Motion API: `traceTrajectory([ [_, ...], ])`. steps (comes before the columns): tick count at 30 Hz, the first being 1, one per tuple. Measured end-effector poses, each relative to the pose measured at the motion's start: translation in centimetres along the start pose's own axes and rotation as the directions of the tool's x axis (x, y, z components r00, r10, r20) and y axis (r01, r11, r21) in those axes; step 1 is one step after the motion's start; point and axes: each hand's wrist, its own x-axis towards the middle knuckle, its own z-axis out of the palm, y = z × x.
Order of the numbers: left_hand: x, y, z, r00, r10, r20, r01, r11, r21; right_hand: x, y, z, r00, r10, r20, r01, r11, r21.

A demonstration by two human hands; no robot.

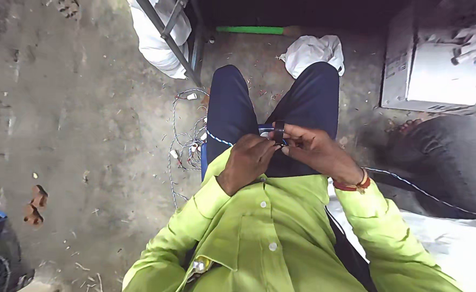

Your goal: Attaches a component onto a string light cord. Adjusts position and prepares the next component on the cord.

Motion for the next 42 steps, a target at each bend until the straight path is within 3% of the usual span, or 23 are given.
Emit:
traceTrajectory([
  [4, -0.6, -1.0, 0.1, 0.976, 0.185, -0.114, -0.169, 0.976, 0.139, 0.4, 0.4, 0.3, 1.000, 0.023, 0.014, -0.022, 0.998, -0.059],
  [8, -0.3, -1.1, 0.3, 0.972, 0.218, -0.086, -0.207, 0.970, 0.127, 0.3, -0.6, 0.1, 0.997, 0.071, 0.020, -0.072, 0.994, 0.081],
  [11, 0.3, -1.1, 0.2, 0.982, 0.149, -0.116, -0.136, 0.984, 0.113, 0.1, -0.5, 1.9, 0.959, 0.015, -0.284, 0.018, 0.993, 0.113],
  [13, 0.6, -1.0, -0.2, 0.986, 0.051, -0.158, -0.040, 0.997, 0.070, -0.3, -0.1, 3.3, 0.881, -0.158, -0.446, 0.176, 0.984, -0.001],
  [15, 0.7, -1.0, -0.8, 0.982, -0.075, -0.176, 0.071, 0.997, -0.029, -1.3, 0.1, 4.3, 0.835, -0.308, -0.456, 0.318, 0.946, -0.055],
  [18, 0.8, -1.2, -1.4, 0.964, -0.223, -0.148, 0.179, 0.949, -0.261, -2.6, 0.5, 5.1, 0.856, -0.347, -0.384, 0.374, 0.927, -0.005],
  [21, 0.8, -1.3, -1.3, 0.967, -0.231, -0.109, 0.162, 0.885, -0.437, -1.9, 0.4, 4.1, 0.759, -0.400, -0.513, 0.384, 0.912, -0.143],
  [26, 0.8, -1.3, -1.3, 0.976, -0.211, -0.060, 0.153, 0.851, -0.502, 0.2, -1.2, -0.5, 0.868, -0.448, -0.213, 0.342, 0.851, -0.399],
  [30, 0.8, -1.7, -1.9, 0.993, -0.115, 0.042, 0.121, 0.878, -0.463, 0.5, -1.7, -3.0, 0.864, -0.504, -0.012, 0.408, 0.713, -0.570],
  [35, 0.8, -1.2, -1.9, 0.985, -0.101, 0.140, 0.158, 0.853, -0.498, 0.8, -1.0, -2.9, 0.780, -0.595, 0.193, 0.584, 0.583, -0.565],
  [42, 0.6, -1.4, -1.9, 0.965, -0.195, 0.176, 0.260, 0.802, -0.537, 0.4, -0.8, -1.6, 0.776, -0.579, 0.249, 0.571, 0.477, -0.668],
])
